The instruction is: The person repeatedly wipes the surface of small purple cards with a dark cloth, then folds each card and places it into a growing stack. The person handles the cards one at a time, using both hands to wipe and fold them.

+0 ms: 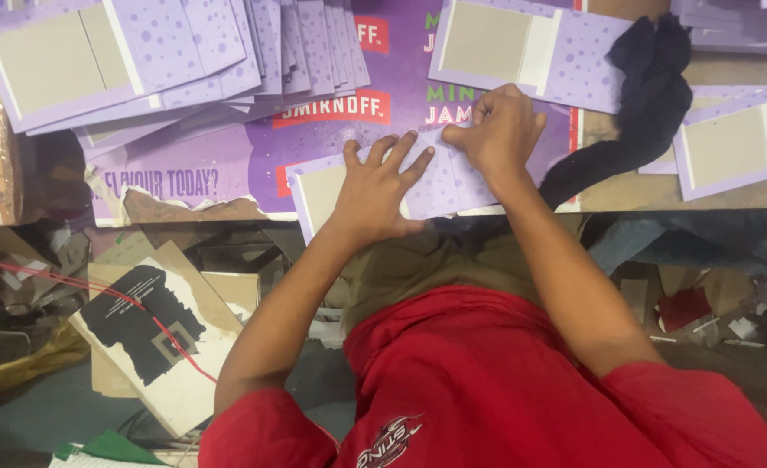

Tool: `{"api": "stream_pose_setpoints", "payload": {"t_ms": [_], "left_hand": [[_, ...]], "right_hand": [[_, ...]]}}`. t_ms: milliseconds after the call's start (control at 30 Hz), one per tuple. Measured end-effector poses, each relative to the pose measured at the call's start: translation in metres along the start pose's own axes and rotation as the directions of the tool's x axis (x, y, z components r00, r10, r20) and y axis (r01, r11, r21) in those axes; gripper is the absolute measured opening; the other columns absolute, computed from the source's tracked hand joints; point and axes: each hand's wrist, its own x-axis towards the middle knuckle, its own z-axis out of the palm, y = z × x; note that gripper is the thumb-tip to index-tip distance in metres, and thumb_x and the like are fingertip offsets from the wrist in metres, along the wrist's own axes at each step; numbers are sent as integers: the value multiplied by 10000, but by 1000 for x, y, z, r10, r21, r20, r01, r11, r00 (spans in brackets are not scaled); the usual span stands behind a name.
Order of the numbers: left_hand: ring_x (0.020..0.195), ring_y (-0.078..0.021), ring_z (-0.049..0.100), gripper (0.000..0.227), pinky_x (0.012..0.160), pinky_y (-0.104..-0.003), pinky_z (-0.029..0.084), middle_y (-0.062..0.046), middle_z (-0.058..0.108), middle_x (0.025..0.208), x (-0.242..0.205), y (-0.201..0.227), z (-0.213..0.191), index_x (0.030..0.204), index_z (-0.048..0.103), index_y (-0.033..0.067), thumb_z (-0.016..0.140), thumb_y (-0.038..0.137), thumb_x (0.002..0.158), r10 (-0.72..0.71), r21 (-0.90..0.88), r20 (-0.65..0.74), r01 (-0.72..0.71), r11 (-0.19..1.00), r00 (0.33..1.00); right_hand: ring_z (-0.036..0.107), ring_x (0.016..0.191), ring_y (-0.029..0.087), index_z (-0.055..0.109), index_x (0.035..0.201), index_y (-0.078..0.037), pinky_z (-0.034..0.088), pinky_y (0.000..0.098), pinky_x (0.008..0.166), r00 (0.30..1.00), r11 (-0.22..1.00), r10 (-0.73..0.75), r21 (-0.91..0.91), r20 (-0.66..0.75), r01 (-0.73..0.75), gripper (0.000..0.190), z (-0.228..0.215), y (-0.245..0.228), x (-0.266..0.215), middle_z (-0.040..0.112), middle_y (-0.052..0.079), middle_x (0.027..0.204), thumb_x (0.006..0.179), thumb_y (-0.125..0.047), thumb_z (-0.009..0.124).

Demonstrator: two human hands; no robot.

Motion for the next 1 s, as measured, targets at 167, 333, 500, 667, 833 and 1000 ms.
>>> {"api": "stream_pose_setpoints", "payload": {"t_ms": [167, 333, 500, 667, 833, 1000], "left_hand": [[1337, -339, 455, 1018, 1005, -719, 293, -159, 462, 1526, -5, 0, 2, 1445, 570, 150, 854, 570, 562, 13, 10, -46, -12, 1000, 999], [1336, -353, 454, 1035, 1000, -731, 290, -162, 467, 1507, -5, 1, 0, 1442, 554, 158, 837, 601, 550, 22, 20, -70, -20, 1000, 997], [1330, -372, 456, 1055, 1002, -755, 288, -182, 456, 1502, -7, 3, 9, 1486, 513, 153, 819, 657, 612, 37, 57, -109, -31, 998, 993], [1323, -371, 459, 1050, 988, -761, 288, -179, 454, 1501, -6, 1, 11, 1483, 512, 175, 814, 654, 599, 32, 69, -110, -25, 997, 993], [1329, -384, 455, 1064, 987, -756, 290, -186, 455, 1503, -4, 2, 15, 1487, 515, 173, 808, 635, 575, 21, 56, -103, -15, 998, 994], [1362, -386, 441, 1055, 1013, -760, 278, -196, 443, 1524, -10, -1, 18, 1470, 521, 123, 765, 718, 634, 16, 40, -111, -11, 999, 994]], "right_hand": [[584, 803, 272, 554, 606, -90, 337, 446, 794, 997, 999, 35, 23, -74, -33, 425, 2, -1, 0, 621, 64, 839, 556, -242, 947], [618, 964, 341, 644, 1021, -14, 463, 455, 872, 955, 978, -206, -10, -211, 209, 543, -29, -4, -31, 663, 151, 1018, 693, -296, 972], [653, 1003, 416, 596, 1268, 74, 509, 482, 857, 996, 995, -76, -65, 54, 80, 788, -38, -3, -62, 686, 242, 1084, 678, -291, 970], [748, 1047, 326, 661, 1241, -20, 568, 413, 918, 922, 955, 219, 126, 319, -270, 655, -37, -8, -46, 746, 185, 1132, 671, -252, 886], [665, 1044, 436, 654, 1292, 46, 536, 472, 894, 978, 978, -208, -8, 29, 209, 522, -10, -25, -71, 694, 270, 1166, 789, -37, 765], [698, 968, 412, 623, 1345, 66, 548, 459, 899, 986, 988, -146, 54, 81, 142, 529, 13, -16, -68, 709, 263, 1137, 817, 45, 637]]}}
